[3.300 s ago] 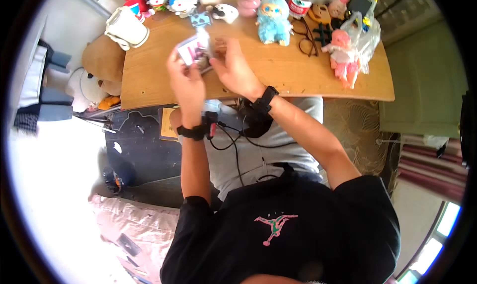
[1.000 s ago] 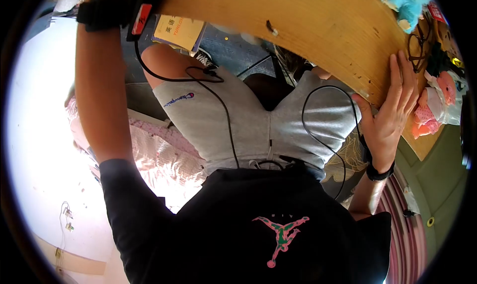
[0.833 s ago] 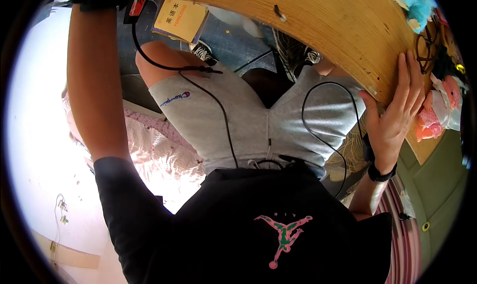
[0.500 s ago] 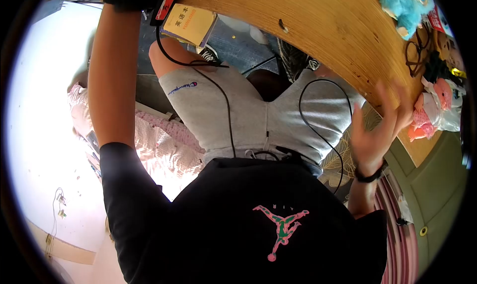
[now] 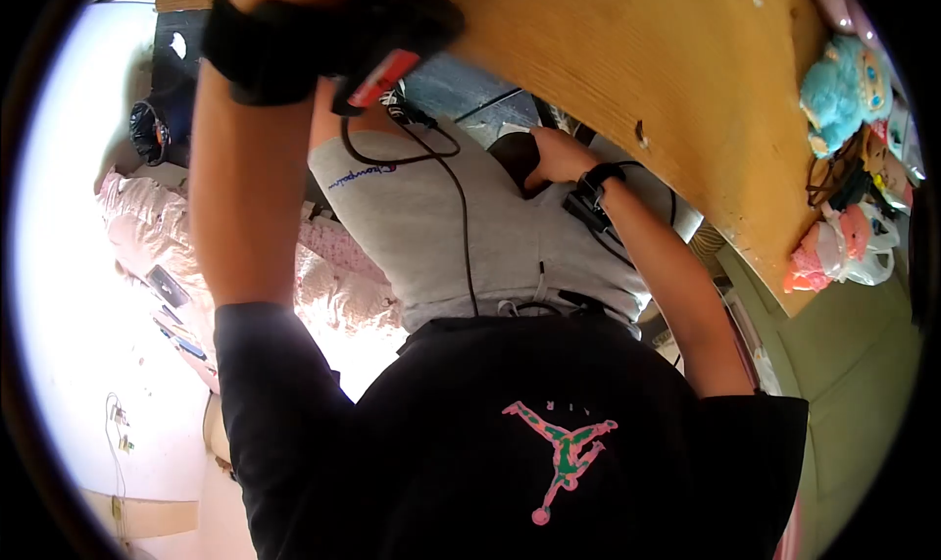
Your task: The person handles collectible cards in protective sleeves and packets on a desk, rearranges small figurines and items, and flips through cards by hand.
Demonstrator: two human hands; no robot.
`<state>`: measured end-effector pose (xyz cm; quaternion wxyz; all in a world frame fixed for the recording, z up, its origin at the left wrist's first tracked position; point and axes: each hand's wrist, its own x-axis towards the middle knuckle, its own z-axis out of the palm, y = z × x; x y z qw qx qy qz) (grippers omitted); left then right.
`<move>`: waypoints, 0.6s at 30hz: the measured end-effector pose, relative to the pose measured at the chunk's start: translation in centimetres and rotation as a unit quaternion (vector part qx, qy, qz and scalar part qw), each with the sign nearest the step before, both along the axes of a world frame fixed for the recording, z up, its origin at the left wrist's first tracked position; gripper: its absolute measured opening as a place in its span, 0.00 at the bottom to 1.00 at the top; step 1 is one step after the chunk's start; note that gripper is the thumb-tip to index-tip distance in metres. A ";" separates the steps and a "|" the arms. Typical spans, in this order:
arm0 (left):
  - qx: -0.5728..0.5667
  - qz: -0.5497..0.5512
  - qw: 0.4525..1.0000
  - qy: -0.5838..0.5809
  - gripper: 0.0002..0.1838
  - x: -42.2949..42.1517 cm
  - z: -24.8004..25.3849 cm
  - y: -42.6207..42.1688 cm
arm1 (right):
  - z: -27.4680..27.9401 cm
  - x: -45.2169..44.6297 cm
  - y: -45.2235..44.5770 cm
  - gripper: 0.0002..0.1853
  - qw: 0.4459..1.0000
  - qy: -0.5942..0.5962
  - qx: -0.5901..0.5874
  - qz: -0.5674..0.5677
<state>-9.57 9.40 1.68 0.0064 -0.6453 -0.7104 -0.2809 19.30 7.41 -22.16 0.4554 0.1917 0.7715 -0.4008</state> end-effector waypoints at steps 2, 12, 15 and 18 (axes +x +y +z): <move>0.013 -0.020 0.996 -0.080 0.30 -0.2 -0.5 0.2 | 1.2 -0.2 -0.1 0.43 0.996 0.045 0.035 -0.065; 0.055 -0.007 0.986 -0.157 0.44 -0.4 -1.8 0.8 | 7.6 4.2 -3.5 0.33 0.976 0.094 0.005 -0.196; 0.021 0.002 0.983 -0.184 0.44 -0.5 -1.4 0.8 | 9.7 5.5 -4.6 0.23 0.967 0.163 0.033 -0.194; 0.013 0.008 0.982 -0.189 0.44 -0.6 -1.5 1.0 | 11.4 6.3 -5.4 0.20 0.961 0.175 0.037 -0.212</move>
